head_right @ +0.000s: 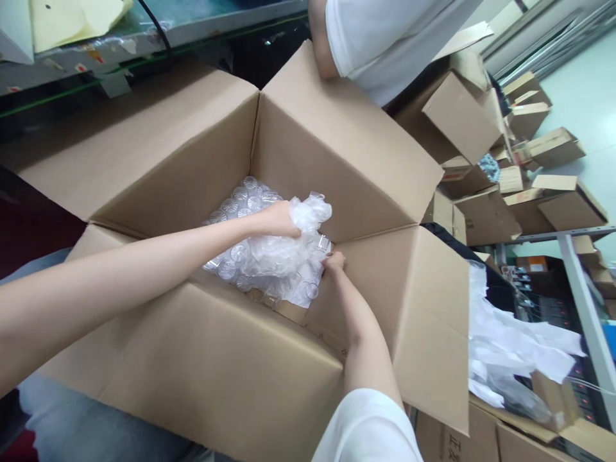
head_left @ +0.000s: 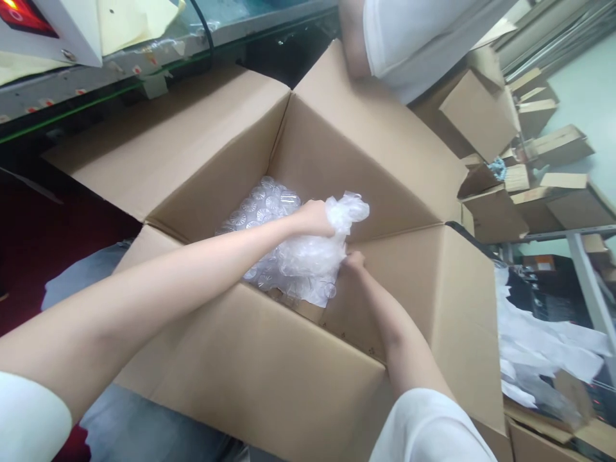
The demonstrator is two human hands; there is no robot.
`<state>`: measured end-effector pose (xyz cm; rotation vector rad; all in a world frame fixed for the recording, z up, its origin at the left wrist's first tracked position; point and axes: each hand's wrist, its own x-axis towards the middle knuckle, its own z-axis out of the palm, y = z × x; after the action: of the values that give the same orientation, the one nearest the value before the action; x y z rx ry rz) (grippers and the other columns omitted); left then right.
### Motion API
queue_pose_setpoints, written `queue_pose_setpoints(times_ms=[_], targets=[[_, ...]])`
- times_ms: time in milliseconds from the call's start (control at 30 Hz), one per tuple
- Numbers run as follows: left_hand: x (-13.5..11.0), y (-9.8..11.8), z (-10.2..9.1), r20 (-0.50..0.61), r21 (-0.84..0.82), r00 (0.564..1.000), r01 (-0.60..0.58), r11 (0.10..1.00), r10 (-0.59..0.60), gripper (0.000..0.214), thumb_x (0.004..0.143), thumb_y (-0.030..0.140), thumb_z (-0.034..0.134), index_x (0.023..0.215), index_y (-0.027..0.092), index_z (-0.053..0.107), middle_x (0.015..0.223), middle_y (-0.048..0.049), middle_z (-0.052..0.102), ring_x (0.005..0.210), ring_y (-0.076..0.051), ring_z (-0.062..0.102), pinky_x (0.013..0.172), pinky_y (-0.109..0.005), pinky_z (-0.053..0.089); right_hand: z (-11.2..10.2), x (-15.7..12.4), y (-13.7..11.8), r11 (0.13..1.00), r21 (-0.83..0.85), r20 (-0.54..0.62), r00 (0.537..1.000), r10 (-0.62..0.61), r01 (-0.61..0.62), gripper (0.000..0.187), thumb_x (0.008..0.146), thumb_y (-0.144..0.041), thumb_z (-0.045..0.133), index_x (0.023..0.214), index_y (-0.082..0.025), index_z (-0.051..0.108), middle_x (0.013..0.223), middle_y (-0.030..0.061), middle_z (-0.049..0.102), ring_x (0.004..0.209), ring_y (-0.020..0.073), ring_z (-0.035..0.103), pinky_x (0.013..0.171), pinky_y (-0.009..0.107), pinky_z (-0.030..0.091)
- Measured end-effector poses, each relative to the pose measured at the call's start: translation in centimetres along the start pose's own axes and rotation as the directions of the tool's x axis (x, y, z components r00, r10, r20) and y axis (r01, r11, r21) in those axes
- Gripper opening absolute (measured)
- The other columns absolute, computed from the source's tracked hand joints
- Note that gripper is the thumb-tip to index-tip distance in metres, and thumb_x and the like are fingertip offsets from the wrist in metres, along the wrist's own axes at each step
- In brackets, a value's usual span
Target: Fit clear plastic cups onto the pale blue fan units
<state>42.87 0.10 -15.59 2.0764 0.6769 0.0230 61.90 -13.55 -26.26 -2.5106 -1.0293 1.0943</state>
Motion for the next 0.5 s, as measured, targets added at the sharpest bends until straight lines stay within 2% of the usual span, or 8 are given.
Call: queue_pose_setpoints(times_ms=[100,233,333,433,500], targets=[[0.1,0.0,-0.2,-0.013,0.051,1.0,0.0,0.999,0.001,0.039,0.058,0.025,0.062,0.096,0.015,0.063,0.097,-0.0087,0.066,0.091,-0.028,0.063,0.075,-0.031,0.048,-0.8,-0.9,-0.9,0.997,-0.082,-0.035,0.999,-0.002,-0.001,0.022,0.09,-0.031,0.056,0.104,-0.014,0.059,0.1,0.005,0.062,0.084,0.0154,0.061,0.073,0.033,0.053],[-0.4,0.4,-0.6,0.01,0.064,1.0,0.01,0.998,-0.01,0.04,0.058,0.023,0.061,0.097,0.014,0.062,0.106,-0.0099,0.065,0.097,-0.029,0.061,0.079,-0.031,0.048,-2.8,-3.2,-3.1,0.986,-0.097,-0.047,0.989,-0.141,0.136,0.02,0.088,-0.031,0.058,0.081,-0.012,0.06,0.081,-0.0004,0.061,0.072,0.0127,0.058,0.068,0.029,0.05],[-1.4,0.5,-0.7,0.152,-0.002,0.988,0.007,1.0,-0.007,0.042,0.057,0.025,0.065,0.099,0.016,0.062,0.102,-0.0058,0.068,0.091,-0.023,0.063,0.074,-0.025,0.049,-5.1,-6.2,-4.6,0.958,-0.039,-0.072,0.956,-0.285,0.283,0.017,0.081,-0.02,0.065,0.07,-0.014,0.054,0.068,-0.0043,0.053,0.067,0.0107,0.052,0.067,0.026,0.044],[-2.4,1.5,-0.2,0.338,-0.119,0.941,0.041,0.992,0.002,0.046,0.06,0.035,0.068,0.101,0.016,0.063,0.093,-0.0052,0.07,0.081,-0.02,0.065,0.068,-0.025,0.05,-7.5,-10.0,-5.5,0.915,0.053,-0.112,0.913,-0.393,0.4,0.014,0.079,-0.016,0.063,0.071,-0.017,0.051,0.067,-0.006,0.048,0.066,0.0093,0.045,0.067,0.022,0.039],[-2.9,3.1,0.6,0.367,-0.189,0.929,0.03,0.981,0.042,0.047,0.065,0.035,0.065,0.107,0.015,0.061,0.096,-0.0039,0.069,0.083,-0.017,0.063,0.072,-0.023,0.049,-8.8,-12.6,-5.7,0.876,0.127,-0.142,0.883,-0.448,0.465,0.012,0.083,-0.018,0.058,0.075,-0.018,0.048,0.07,-0.0057,0.047,0.066,0.0086,0.044,0.065,0.021,0.037]])
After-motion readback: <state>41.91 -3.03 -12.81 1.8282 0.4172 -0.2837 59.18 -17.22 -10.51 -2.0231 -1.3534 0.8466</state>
